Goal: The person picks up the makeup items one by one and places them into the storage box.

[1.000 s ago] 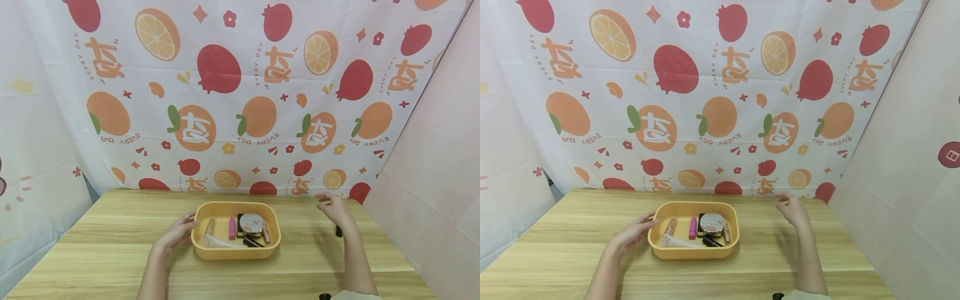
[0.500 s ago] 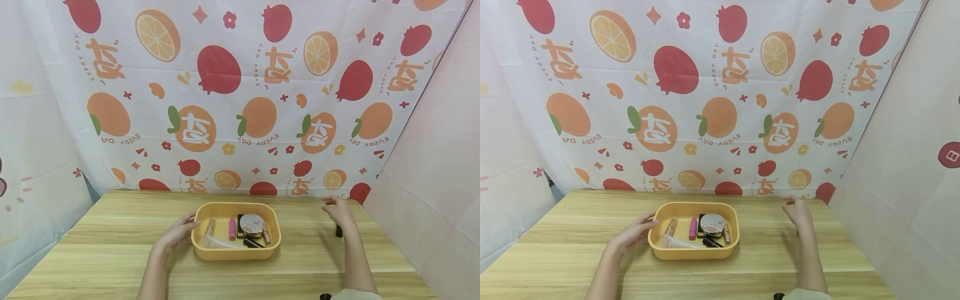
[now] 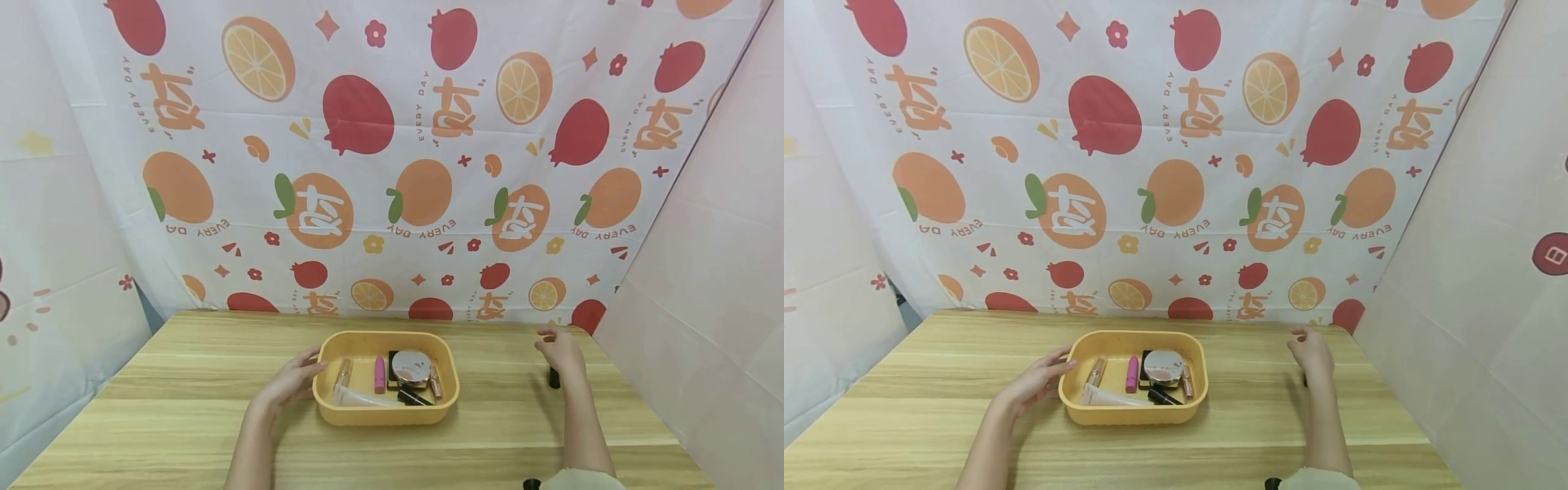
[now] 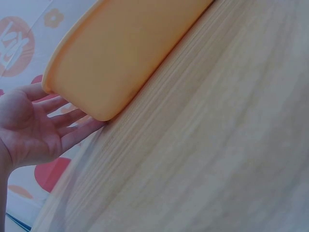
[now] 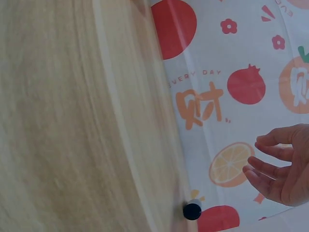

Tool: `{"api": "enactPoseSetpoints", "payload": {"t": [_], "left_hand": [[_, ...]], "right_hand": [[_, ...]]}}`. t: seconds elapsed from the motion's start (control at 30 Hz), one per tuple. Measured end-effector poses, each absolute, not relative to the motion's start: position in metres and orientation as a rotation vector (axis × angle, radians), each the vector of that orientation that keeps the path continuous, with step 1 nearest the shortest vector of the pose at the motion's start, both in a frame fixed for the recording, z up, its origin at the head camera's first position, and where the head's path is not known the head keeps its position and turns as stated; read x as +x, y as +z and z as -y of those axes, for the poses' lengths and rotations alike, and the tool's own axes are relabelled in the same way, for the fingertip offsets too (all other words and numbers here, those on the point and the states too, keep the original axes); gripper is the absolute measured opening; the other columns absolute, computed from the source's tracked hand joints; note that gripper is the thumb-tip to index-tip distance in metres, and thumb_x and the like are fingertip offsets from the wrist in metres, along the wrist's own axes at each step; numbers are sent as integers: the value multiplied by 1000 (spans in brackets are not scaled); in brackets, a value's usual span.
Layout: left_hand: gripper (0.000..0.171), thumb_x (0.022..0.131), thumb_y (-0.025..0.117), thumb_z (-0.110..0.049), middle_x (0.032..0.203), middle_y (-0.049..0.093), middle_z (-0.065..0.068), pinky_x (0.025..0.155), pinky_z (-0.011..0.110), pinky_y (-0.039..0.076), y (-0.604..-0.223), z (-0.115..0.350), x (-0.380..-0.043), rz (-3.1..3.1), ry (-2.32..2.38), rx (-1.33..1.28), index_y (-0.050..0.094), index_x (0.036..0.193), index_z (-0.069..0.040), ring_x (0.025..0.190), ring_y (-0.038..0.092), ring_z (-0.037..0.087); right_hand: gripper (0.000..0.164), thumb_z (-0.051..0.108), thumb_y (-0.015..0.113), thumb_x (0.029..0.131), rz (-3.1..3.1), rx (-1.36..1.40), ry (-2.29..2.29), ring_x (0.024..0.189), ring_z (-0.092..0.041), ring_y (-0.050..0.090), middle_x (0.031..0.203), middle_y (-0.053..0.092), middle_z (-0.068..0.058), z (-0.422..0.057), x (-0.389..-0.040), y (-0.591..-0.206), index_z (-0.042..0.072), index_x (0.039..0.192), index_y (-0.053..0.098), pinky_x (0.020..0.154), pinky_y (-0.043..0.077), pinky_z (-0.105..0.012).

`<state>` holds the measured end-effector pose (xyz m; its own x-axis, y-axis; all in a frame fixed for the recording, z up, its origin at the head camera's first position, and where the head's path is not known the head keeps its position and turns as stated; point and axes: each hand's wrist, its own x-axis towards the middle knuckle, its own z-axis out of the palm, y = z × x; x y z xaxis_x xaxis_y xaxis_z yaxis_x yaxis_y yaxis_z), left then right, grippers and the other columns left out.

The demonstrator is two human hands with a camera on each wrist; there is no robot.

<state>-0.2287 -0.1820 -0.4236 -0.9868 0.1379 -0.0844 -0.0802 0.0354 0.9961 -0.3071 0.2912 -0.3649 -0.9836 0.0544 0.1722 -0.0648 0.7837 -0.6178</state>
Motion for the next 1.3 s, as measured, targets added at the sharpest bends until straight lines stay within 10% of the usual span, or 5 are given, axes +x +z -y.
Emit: {"api": "enactPoseSetpoints", "payload": {"t": [1.3], "left_hand": [[57,96,46,-15,141,19,35,90,50,43,-422,182,-229,-2140,2076,61,19,142,5,123,32,46]], "right_hand": [[56,15,52,82,2992,-463,889,108,-51,43,124,38,-38,-319,-328,-410,-10,129,35,79,44,-51]]}}
